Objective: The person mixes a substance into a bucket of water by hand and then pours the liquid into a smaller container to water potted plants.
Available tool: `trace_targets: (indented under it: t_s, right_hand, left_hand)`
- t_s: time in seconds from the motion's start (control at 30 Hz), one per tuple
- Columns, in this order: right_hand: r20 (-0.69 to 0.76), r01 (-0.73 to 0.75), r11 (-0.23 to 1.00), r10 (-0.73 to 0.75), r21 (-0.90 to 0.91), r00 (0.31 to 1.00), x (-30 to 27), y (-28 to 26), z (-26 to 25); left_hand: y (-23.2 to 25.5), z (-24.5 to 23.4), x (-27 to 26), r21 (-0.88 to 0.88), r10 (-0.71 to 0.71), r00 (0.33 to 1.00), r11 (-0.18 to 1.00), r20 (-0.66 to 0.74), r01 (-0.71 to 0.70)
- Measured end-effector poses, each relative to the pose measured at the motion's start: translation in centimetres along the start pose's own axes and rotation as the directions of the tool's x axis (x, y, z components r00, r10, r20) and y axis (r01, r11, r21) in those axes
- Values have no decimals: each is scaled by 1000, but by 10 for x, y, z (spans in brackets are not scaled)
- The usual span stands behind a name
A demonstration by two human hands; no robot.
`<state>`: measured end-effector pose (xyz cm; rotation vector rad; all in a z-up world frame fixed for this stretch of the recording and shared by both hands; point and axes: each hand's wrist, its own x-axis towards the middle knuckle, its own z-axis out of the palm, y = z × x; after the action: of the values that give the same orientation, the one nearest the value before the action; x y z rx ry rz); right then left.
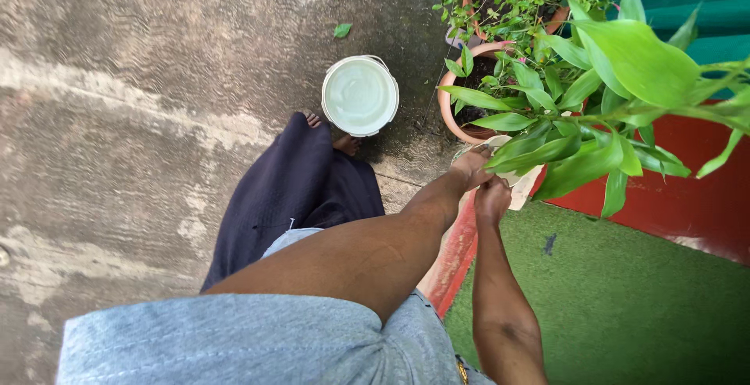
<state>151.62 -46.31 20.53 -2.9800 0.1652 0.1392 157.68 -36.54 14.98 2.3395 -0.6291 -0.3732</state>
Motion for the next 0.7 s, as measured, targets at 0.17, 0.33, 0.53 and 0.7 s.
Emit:
trace_targets:
  t_s: [0.17,0.33,0.53,0.7]
  right_hand:
    - [-117,100,992,-91,74,989,-24,-48,-22]
    - [-213,56,989,-26,136,977,-43,-102,-25]
    - [-274,-85,983,128,164,953,-75,-171,-15]
    - [-272,-268,951,302,156,914,-83,-248,-9]
  left_hand:
    - [-11,-53,-31,336,207,936,893,284,-299]
    - [-30,-105,-58,507,377,872,710,311,-488]
    - [-56,-165,-79,468,477,677,492,561,-734]
    - [-112,-170,-95,373,666,567,429,485,-823]
